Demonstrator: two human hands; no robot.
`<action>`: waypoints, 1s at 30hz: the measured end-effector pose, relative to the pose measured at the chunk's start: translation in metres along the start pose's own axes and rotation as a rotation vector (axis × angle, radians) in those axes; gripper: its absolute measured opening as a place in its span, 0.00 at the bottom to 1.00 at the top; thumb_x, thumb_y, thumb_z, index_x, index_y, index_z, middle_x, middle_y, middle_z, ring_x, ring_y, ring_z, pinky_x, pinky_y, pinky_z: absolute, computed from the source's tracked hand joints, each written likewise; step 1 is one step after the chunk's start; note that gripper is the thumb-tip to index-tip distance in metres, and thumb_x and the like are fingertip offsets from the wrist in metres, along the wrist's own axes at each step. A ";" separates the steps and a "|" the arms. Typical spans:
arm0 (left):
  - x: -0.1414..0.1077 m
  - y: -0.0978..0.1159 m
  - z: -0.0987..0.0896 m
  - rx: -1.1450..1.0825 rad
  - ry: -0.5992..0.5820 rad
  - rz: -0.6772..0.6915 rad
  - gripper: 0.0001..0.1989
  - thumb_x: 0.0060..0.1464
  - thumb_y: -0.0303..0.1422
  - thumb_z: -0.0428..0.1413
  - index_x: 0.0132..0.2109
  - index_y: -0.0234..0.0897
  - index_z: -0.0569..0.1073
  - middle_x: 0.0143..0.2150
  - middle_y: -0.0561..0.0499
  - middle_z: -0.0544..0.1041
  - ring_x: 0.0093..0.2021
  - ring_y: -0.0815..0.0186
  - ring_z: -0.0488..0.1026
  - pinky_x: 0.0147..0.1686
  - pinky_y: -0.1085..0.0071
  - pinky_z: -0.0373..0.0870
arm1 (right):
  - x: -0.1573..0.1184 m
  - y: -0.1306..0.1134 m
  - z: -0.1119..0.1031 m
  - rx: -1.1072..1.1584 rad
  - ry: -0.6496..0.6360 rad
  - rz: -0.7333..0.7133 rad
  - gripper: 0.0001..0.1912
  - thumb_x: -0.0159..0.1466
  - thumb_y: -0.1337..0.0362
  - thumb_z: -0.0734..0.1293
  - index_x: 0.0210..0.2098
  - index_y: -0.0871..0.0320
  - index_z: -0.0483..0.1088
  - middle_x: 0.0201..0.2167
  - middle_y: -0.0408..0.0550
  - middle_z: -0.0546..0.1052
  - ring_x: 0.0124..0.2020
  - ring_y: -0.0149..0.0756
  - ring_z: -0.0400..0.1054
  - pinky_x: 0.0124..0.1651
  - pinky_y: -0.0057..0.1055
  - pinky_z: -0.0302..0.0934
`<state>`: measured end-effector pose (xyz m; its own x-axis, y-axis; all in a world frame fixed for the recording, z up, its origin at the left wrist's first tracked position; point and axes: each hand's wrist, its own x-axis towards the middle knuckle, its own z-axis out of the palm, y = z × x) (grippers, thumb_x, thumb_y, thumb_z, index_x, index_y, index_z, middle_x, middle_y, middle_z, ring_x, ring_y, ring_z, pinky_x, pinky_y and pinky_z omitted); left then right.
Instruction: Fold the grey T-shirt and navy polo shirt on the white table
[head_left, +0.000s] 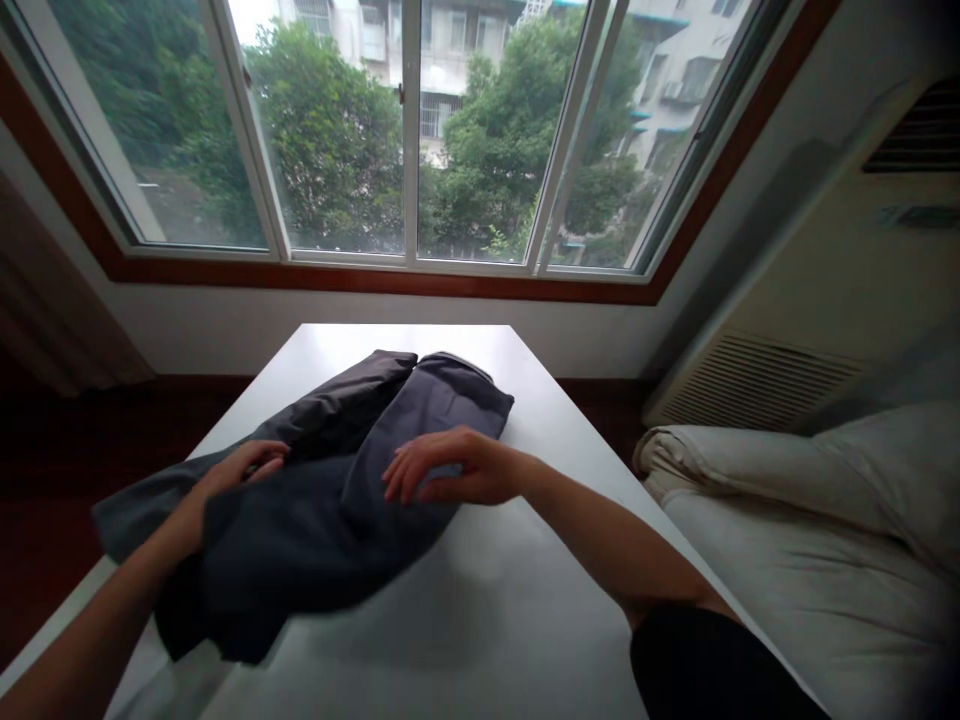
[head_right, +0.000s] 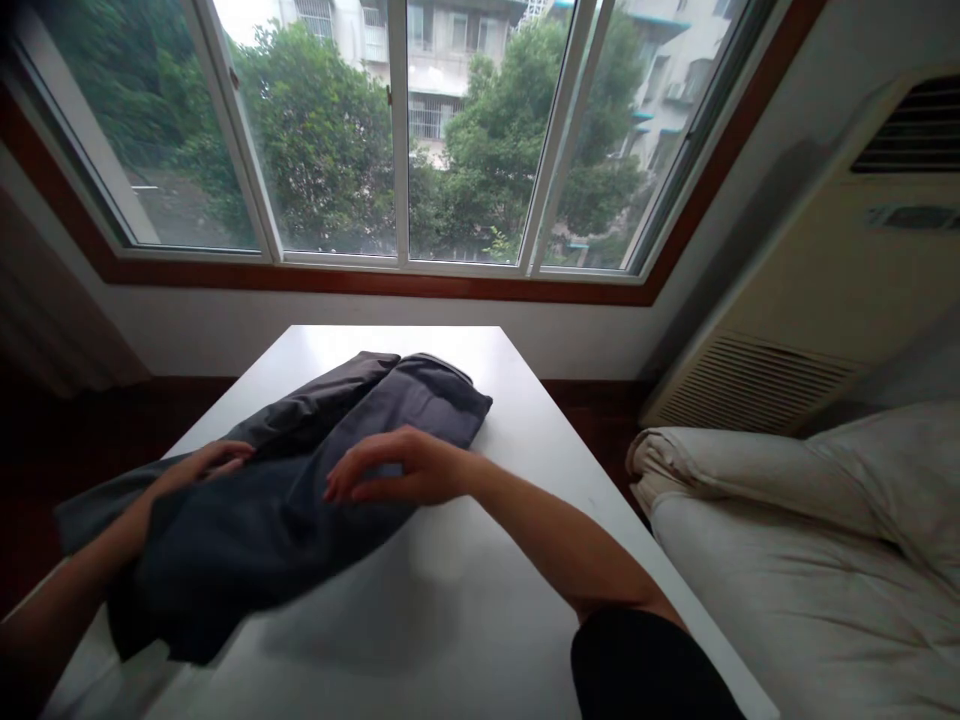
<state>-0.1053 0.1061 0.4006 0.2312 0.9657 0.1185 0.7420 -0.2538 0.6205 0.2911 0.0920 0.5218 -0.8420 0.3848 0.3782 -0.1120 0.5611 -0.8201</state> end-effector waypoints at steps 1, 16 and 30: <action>0.000 0.007 0.006 -0.040 0.008 -0.010 0.28 0.67 0.52 0.48 0.62 0.40 0.72 0.59 0.44 0.77 0.58 0.53 0.75 0.58 0.58 0.73 | -0.003 0.008 0.005 -0.013 -0.045 0.051 0.13 0.72 0.54 0.67 0.46 0.55 0.77 0.47 0.49 0.80 0.51 0.38 0.75 0.58 0.36 0.68; -0.030 0.050 0.065 0.429 -0.104 0.310 0.43 0.58 0.53 0.59 0.76 0.52 0.56 0.79 0.47 0.50 0.77 0.43 0.44 0.73 0.39 0.36 | -0.080 0.145 -0.038 0.094 -0.132 1.026 0.31 0.64 0.43 0.72 0.56 0.59 0.70 0.37 0.49 0.79 0.32 0.35 0.75 0.35 0.28 0.70; 0.048 -0.070 0.031 0.026 -0.082 -0.253 0.51 0.60 0.63 0.48 0.76 0.29 0.52 0.75 0.32 0.56 0.73 0.44 0.57 0.70 0.55 0.54 | 0.039 0.237 0.041 -0.745 0.050 0.685 0.60 0.57 0.33 0.72 0.78 0.47 0.45 0.73 0.62 0.52 0.71 0.70 0.47 0.69 0.63 0.47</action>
<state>-0.1267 0.1688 0.3383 0.0856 0.9911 -0.1023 0.7985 -0.0068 0.6019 0.2101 0.2100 0.3248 -0.5766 0.8160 -0.0413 0.7589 0.5161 -0.3970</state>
